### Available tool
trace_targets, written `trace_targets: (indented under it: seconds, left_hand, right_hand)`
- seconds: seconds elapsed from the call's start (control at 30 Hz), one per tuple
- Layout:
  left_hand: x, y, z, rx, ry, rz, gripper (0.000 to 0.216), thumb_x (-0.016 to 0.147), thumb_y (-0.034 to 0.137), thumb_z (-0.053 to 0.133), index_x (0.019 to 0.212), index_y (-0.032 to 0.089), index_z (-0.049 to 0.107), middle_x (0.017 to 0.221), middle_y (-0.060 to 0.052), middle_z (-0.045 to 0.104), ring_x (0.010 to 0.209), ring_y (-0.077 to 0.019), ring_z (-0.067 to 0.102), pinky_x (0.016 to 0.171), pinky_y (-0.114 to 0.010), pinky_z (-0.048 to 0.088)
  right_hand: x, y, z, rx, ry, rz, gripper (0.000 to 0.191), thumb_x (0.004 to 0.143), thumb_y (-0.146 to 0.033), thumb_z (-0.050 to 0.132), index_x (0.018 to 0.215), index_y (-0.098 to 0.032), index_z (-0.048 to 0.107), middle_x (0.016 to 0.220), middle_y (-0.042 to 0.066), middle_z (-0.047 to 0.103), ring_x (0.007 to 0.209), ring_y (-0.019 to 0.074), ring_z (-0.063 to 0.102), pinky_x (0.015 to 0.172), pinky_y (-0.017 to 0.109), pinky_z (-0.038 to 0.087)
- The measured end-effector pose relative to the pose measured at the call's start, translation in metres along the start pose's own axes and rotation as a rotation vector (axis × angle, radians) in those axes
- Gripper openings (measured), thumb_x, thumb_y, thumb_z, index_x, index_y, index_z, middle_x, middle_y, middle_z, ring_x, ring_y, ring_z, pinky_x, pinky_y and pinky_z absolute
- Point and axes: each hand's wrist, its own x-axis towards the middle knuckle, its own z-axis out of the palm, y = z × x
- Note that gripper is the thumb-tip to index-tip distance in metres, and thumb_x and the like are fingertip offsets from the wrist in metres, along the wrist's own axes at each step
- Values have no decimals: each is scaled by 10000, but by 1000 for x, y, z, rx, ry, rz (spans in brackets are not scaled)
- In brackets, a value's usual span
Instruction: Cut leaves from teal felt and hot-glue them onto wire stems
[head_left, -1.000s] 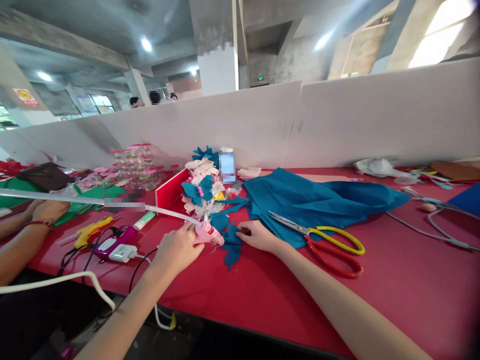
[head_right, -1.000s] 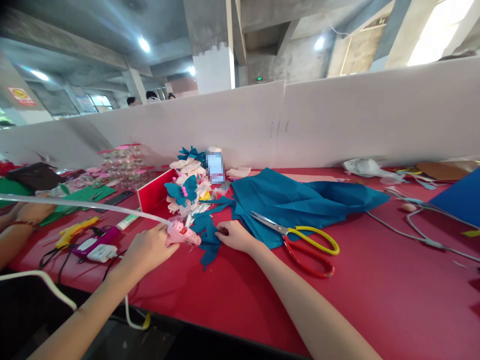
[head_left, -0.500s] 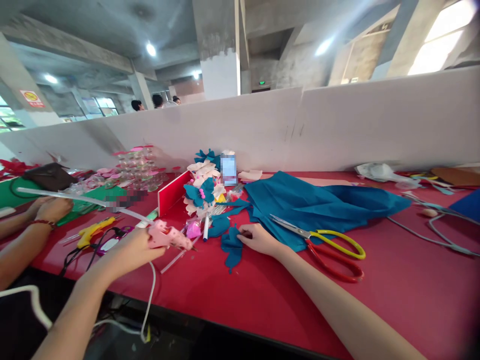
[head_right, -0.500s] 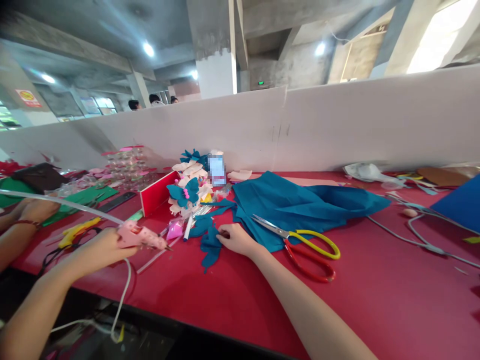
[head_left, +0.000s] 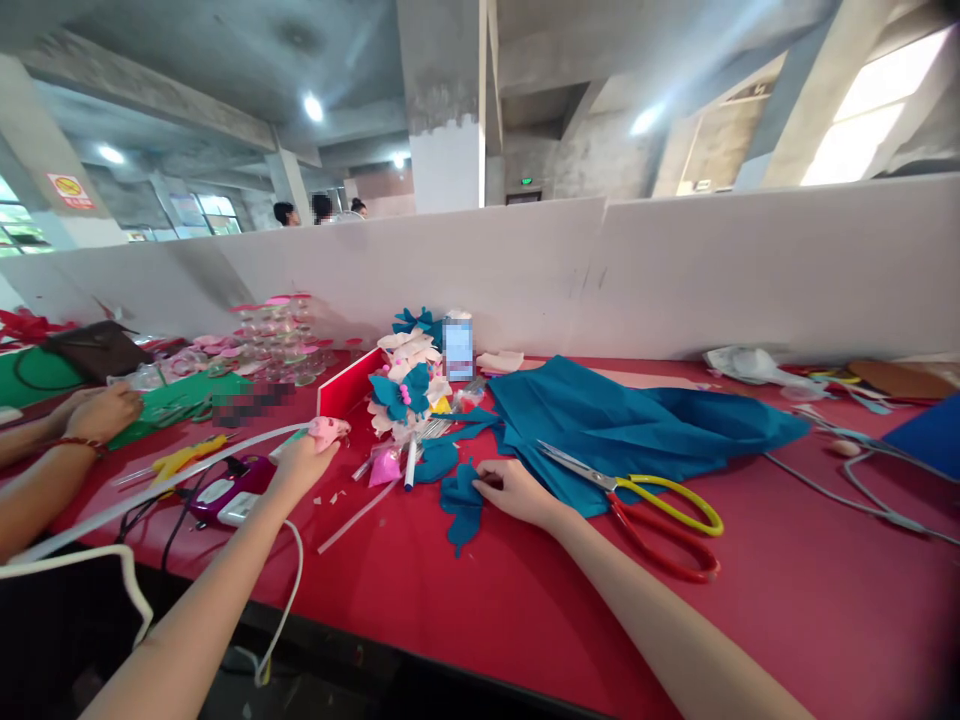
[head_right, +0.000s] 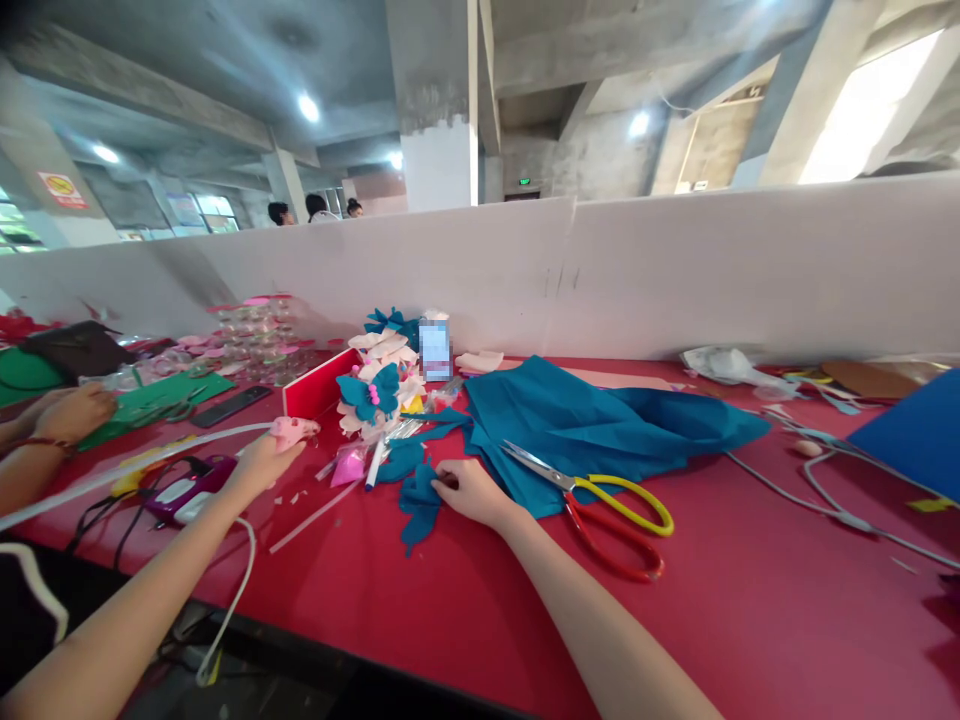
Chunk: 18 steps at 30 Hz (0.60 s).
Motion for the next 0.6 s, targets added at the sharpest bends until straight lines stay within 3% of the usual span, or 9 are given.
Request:
trace_targets:
  seconds: [0.17, 0.37, 0.53, 0.6]
  left_hand:
    - [9, 1, 15, -10, 2, -14, 406, 827, 456, 446, 776, 111, 654, 672, -130, 672, 738, -281, 672, 635, -288, 476]
    - [-1, -7, 15, -71, 80, -1, 431, 798, 456, 496, 1021, 101, 597, 924, -132, 678, 920, -287, 638, 759, -312, 482]
    - [-41, -11, 20, -79, 217, -46, 570, 777, 399, 520, 1195, 16, 468, 1173, -240, 537, 1132, -365, 497, 947, -453, 385]
    - [-71, 1, 28, -81, 381, -47, 584, 758, 365, 535, 1215, 14, 438, 1189, -259, 488, 1176, -407, 427, 966, -545, 334]
  right_hand:
    - [-1, -1, 0, 14, 3, -2, 152, 842, -259, 511, 716, -175, 525, 707, 21, 609, 674, 159, 616, 597, 226, 456]
    - [-1, 0, 1, 27, 2, -5, 134, 845, -255, 512, 745, -175, 551, 743, 31, 635, 714, 173, 638, 620, 233, 471]
    - [-1, -2, 1, 28, 8, -10, 137, 843, -255, 515, 734, -179, 547, 727, 26, 629, 697, 168, 630, 604, 229, 464]
    - [-2, -2, 1, 27, 14, -13, 137, 841, -252, 517, 729, -179, 543, 720, 21, 624, 687, 161, 623, 598, 224, 458]
